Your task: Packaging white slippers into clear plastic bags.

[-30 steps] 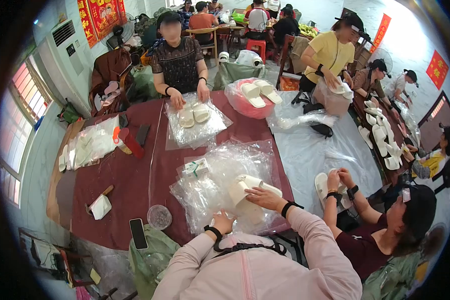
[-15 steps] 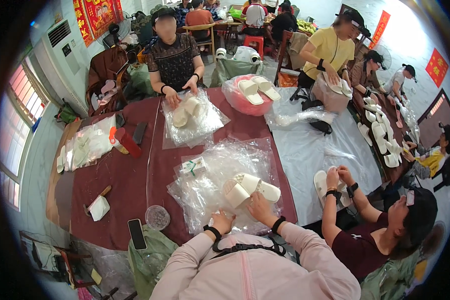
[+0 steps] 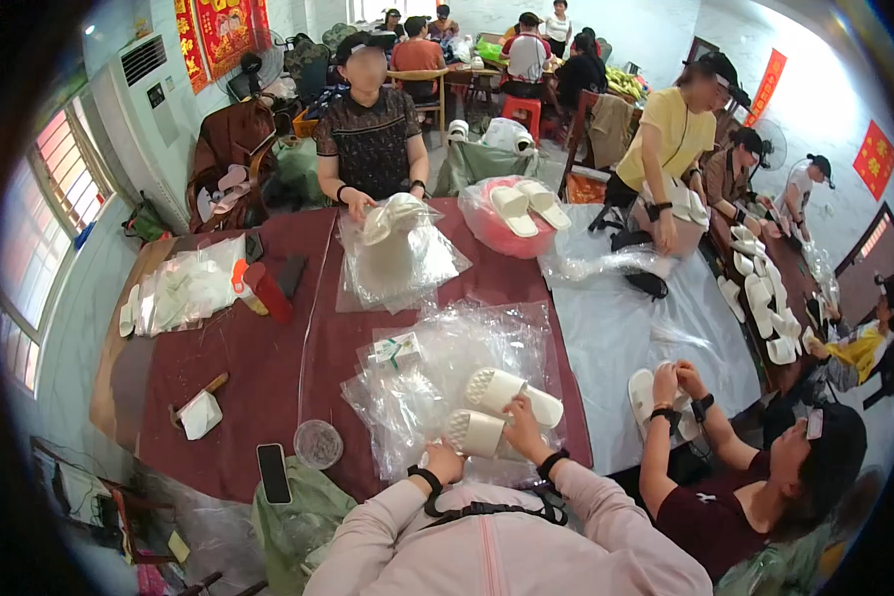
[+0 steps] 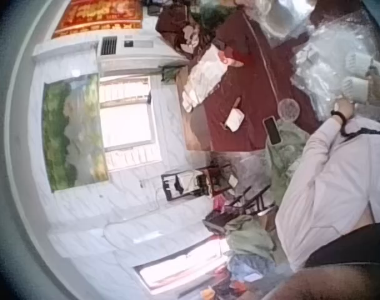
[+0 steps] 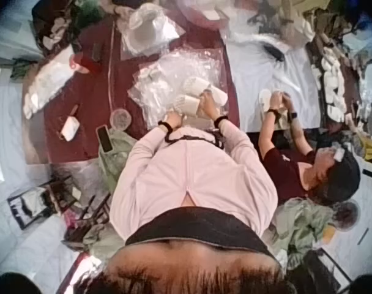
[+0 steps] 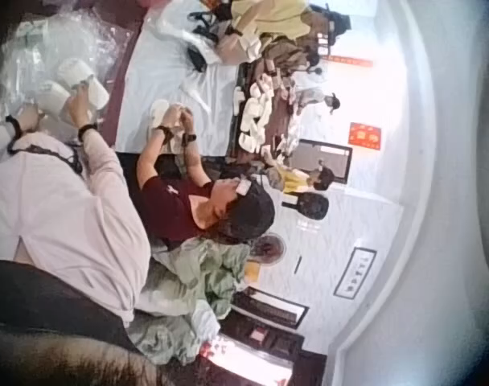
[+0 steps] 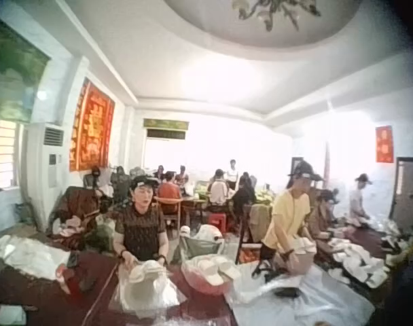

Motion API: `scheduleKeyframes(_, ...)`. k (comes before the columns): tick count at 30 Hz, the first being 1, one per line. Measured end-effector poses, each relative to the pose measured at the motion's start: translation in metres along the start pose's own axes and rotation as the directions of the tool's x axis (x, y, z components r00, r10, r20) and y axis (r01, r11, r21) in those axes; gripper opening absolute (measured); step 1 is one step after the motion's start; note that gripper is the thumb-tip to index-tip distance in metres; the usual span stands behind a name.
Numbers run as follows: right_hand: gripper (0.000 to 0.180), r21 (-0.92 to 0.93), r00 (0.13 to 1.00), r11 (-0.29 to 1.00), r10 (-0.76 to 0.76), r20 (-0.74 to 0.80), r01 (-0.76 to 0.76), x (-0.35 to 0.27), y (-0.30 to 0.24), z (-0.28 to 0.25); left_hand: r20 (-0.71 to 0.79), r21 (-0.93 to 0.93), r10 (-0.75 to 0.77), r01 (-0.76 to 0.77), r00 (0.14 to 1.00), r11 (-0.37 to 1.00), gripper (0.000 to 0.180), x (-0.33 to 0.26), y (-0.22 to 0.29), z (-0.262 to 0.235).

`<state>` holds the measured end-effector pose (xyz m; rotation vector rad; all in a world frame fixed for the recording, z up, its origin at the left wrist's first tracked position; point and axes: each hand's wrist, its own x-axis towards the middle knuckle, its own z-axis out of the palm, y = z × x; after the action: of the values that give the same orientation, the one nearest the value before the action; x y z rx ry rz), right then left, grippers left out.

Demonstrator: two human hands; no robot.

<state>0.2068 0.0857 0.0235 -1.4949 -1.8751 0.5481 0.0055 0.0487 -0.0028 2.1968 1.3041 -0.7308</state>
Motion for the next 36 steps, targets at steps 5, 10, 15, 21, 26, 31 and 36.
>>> scheduleKeyframes(5, 0.047, -0.183, 0.923, 0.905, 0.379, -0.067, -0.385, -0.015, 0.005, 0.009, -0.066, -0.012, 0.013, -0.014, 0.998, 1.000, 0.050, -0.008, 0.007, -0.010)
scheduleKeyframes(10, 0.036, -0.291, 0.941, 0.901, 0.338, 0.010, -0.321, -0.007, -0.009, 0.014, -0.070, -0.006, -0.009, 0.009, 0.998, 1.000, 0.048, 0.001, 0.004, 0.002)
scheduleKeyframes(15, 0.025, -0.248, 0.943, 0.920, 0.328, 0.056, -0.305, 0.011, 0.017, 0.020, -0.228, -0.021, -0.045, 0.042, 0.973, 0.999, 0.048, 0.010, 0.002, 0.012)
scheduleKeyframes(21, 0.017, 0.091, 0.951, 0.955, 0.290, -0.104, -0.281, 0.018, 0.036, -0.001, -0.283, 0.164, 0.196, -0.154, 0.939, 0.974, 0.068, -0.018, 0.006, -0.019)
scheduleKeyframes(26, 0.016, 0.637, 0.839, 0.618, 0.538, 0.084, -0.460, 0.011, -0.016, -0.067, -0.401, 0.179, 0.330, -0.280, 0.855, 0.943, 0.070, -0.009, -0.001, 0.003)
scheduleKeyframes(31, 0.026, 0.620, 0.779, 0.476, 0.318, 0.540, -0.624, -0.019, -0.019, -0.097, -0.489, 0.150, 0.315, -0.277, 0.814, 0.949, 0.048, 0.005, -0.003, 0.016)
scheduleKeyframes(36, 0.026, 0.490, 0.576, 0.359, 0.192, 0.794, -0.795, -0.033, -0.038, -0.107, -0.414, -0.010, 0.239, -0.267, 0.878, 0.964, 0.019, 0.013, -0.009, 0.007)
